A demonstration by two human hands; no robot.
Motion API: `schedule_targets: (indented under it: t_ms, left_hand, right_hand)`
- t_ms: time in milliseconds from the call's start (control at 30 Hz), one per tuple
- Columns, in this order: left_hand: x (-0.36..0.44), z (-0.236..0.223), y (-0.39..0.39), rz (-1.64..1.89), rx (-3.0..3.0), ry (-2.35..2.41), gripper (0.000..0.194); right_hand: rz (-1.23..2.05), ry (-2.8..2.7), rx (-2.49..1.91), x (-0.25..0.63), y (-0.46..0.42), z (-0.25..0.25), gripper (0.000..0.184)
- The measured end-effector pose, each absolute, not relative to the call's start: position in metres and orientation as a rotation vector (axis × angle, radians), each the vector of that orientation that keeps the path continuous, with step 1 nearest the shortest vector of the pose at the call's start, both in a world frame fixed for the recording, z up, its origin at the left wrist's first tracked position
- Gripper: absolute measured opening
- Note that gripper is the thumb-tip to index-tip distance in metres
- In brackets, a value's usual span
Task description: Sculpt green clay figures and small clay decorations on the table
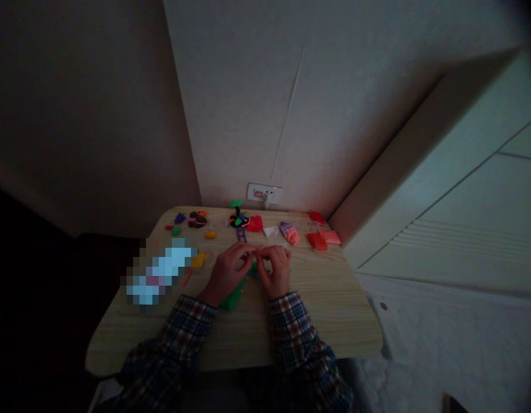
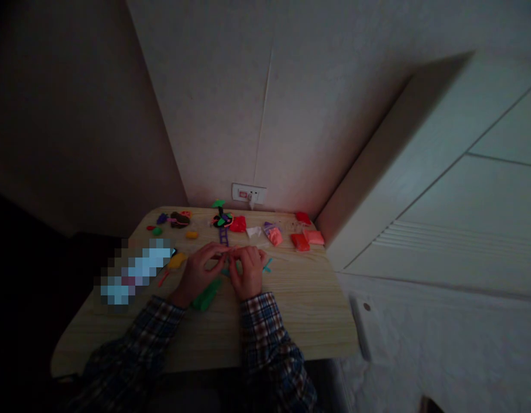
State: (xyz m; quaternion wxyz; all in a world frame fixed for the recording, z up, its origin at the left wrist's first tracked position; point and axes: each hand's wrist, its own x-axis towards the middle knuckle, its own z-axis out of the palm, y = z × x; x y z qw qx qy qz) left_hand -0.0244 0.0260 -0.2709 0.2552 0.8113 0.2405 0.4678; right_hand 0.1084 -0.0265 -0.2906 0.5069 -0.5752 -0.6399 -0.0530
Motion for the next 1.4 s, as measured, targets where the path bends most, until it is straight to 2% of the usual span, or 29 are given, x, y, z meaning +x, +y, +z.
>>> schedule_targets:
  t_ms: [367,533,867,1033,1267,1400]
  left_hand:
    - [-0.022,-0.276,0.025,1.333,2.235,0.721,0.020]
    - [-0.021,-0.274,0.023,1.350,2.252,0.719,0.017]
    - [-0.027,-0.270,0.029,1.421,2.148,0.889,0.016]
    - [-0.029,-0.266,0.031,1.340,2.191,0.839,0.029]
    - [-0.036,-0.256,0.033,1.147,2.295,0.439,0.055]
    - [-0.034,-0.257,0.034,1.160,2.331,0.531,0.044]
  right_hand:
    - [-0.071,-1.558,-1.463,0.107,-0.024,-0.291,0.004]
    - [-0.095,-1.554,-1.488,0.106,-0.022,-0.292,0.013]
    - [-0.054,-1.680,-1.402,0.099,-0.023,-0.288,0.015]
    - [-0.014,-1.653,-1.406,0.101,-0.023,-0.290,0.015]
    - [0.080,-1.650,-1.322,0.109,-0.025,-0.285,0.022]
    - [0.119,-1.627,-1.299,0.113,-0.026,-0.280,0.026]
